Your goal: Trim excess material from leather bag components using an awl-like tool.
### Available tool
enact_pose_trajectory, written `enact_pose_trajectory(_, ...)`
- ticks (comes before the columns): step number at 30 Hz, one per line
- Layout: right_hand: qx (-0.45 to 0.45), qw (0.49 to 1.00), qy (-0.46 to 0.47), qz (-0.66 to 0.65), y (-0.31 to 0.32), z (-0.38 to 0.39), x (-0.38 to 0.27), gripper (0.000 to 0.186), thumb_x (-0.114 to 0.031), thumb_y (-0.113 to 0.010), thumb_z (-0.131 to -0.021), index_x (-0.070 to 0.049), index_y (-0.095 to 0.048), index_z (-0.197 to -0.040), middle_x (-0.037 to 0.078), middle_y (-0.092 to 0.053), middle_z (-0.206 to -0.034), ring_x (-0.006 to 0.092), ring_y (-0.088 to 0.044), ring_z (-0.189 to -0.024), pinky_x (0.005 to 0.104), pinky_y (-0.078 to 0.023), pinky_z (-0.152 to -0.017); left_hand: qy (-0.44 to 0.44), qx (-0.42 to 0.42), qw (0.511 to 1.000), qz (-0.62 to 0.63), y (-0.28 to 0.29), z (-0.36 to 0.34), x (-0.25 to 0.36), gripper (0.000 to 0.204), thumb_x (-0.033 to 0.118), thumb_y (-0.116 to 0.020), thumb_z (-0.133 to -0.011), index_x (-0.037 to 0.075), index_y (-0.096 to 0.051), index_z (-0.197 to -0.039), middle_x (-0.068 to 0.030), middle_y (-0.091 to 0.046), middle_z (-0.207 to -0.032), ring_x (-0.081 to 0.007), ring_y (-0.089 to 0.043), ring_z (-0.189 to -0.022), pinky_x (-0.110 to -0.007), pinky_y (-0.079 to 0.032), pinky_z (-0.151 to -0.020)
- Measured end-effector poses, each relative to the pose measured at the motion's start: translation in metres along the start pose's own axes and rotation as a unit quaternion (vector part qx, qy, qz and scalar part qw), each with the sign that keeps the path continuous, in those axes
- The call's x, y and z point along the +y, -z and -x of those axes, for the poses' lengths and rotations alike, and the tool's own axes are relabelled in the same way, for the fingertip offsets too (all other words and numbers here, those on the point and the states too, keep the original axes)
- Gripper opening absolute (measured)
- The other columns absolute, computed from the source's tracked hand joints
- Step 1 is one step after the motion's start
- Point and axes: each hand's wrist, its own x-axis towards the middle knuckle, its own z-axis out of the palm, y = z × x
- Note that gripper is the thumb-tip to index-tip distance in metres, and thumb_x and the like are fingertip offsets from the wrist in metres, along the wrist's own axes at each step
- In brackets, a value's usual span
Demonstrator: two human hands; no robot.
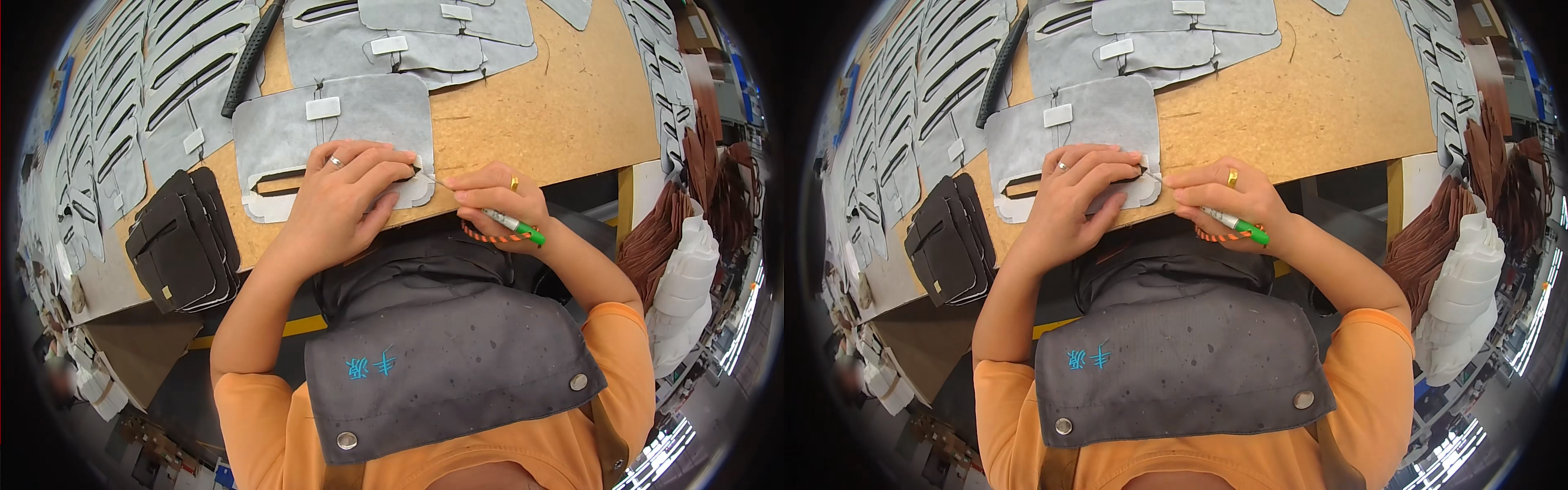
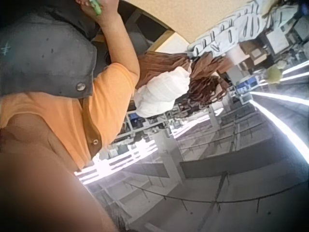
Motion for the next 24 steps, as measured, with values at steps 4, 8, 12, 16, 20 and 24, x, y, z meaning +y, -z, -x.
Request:
enact_pose_trajectory(4, 0.021, 0.998, -0.051, -0.018, -0.0007, 0.0001, -0.0033, 0.019, 0.002, -0.072, -0.076, -0.006, -0.065, -0.092, 0.008, -0.069, -0.102, 0.0197, -0.065, -0.077, 0.0300, -0.050, -0.068, -0.018, 0.004, 0.999, -0.026, -0.0025, 0.0021, 0.0008, 0.027, 0.004, -0.065, -0.077, 0.011, -0.065, -0.103, 0.0023, -0.064, -0.116, -0.0216, -0.056, -0.112, -0.038, -0.034, -0.097)
enact_pose_trajectory(8, 0.011, 0.998, -0.058, 0.009, 0.0008, -0.0014, -0.0041, 0.018, 0.000, -0.073, -0.077, -0.006, -0.065, -0.092, 0.009, -0.069, -0.102, 0.0213, -0.066, -0.080, 0.0314, -0.051, -0.070, -0.052, 0.008, 0.996, -0.074, -0.0048, 0.0066, 0.0024, 0.026, 0.006, -0.066, -0.077, 0.012, -0.065, -0.103, 0.0024, -0.061, -0.119, -0.0208, -0.055, -0.113, -0.040, -0.034, -0.101)
enact_pose_trajectory(12, 0.022, 0.998, -0.054, 0.008, -0.0009, 0.0009, -0.0018, 0.017, -0.001, -0.073, -0.077, -0.006, -0.064, -0.091, 0.009, -0.069, -0.102, 0.0216, -0.066, -0.080, 0.0309, -0.051, -0.070, -0.047, 0.004, 0.997, -0.056, -0.0053, 0.0076, 0.0040, 0.028, 0.003, -0.067, -0.077, 0.010, -0.066, -0.104, 0.0001, -0.061, -0.121, -0.0230, -0.053, -0.116, -0.043, -0.034, -0.103)
enact_pose_trajectory(16, 0.021, 0.998, -0.052, 0.011, -0.0021, 0.0001, -0.0032, 0.017, -0.001, -0.072, -0.078, -0.006, -0.064, -0.091, 0.009, -0.069, -0.101, 0.0217, -0.066, -0.080, 0.0308, -0.051, -0.070, -0.022, 0.039, 0.998, -0.032, -0.0092, 0.0082, 0.0035, 0.030, 0.002, -0.066, -0.077, 0.008, -0.064, -0.106, -0.0026, -0.060, -0.121, -0.0234, -0.053, -0.115, -0.044, -0.036, -0.102)
enact_pose_trajectory(20, 0.019, 0.998, -0.061, 0.012, -0.0010, -0.0013, -0.0049, 0.016, -0.001, -0.072, -0.078, -0.006, -0.064, -0.091, 0.009, -0.069, -0.101, 0.0223, -0.066, -0.079, 0.0310, -0.050, -0.070, -0.048, 0.020, 0.995, -0.080, -0.0090, 0.0091, 0.0035, 0.034, 0.004, -0.066, -0.076, 0.009, -0.062, -0.110, -0.0032, -0.058, -0.123, -0.0221, -0.052, -0.116, -0.042, -0.035, -0.102)
enact_pose_trajectory(24, 0.034, 0.997, -0.066, 0.008, -0.0019, -0.0027, -0.0038, 0.014, -0.001, -0.071, -0.080, -0.004, -0.064, -0.092, 0.009, -0.069, -0.100, 0.0212, -0.066, -0.078, 0.0299, -0.051, -0.069, -0.047, 0.012, 0.994, -0.096, -0.0098, 0.0097, 0.0058, 0.036, 0.004, -0.066, -0.076, 0.009, -0.062, -0.111, -0.0035, -0.058, -0.123, -0.0235, -0.052, -0.117, -0.045, -0.035, -0.103)
